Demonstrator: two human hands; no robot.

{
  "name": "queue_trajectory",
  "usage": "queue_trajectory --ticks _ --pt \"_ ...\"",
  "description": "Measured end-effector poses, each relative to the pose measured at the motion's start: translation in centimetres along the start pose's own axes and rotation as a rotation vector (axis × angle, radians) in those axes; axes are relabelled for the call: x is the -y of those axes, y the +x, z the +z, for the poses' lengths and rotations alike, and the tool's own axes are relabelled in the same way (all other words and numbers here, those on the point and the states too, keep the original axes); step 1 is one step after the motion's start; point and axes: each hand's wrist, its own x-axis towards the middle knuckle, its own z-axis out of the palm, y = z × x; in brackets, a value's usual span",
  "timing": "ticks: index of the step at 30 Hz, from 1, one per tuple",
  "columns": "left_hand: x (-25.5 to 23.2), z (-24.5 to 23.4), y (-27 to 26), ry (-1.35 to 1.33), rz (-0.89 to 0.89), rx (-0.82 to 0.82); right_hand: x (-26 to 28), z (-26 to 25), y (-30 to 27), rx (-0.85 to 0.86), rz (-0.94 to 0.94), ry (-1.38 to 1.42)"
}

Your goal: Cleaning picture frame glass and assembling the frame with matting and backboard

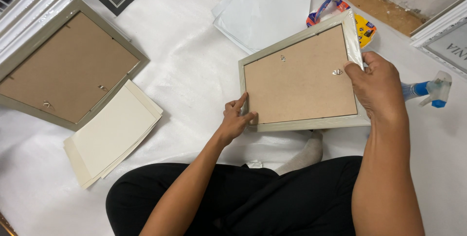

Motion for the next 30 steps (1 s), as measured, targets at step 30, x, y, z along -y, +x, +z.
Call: queue_trajectory --ticks 30 --pt "-0.4 -1.5 0.0 -0.270 0.010 -0.272 2.4 -0.6 -2.0 0.231 -0.168 0.355"
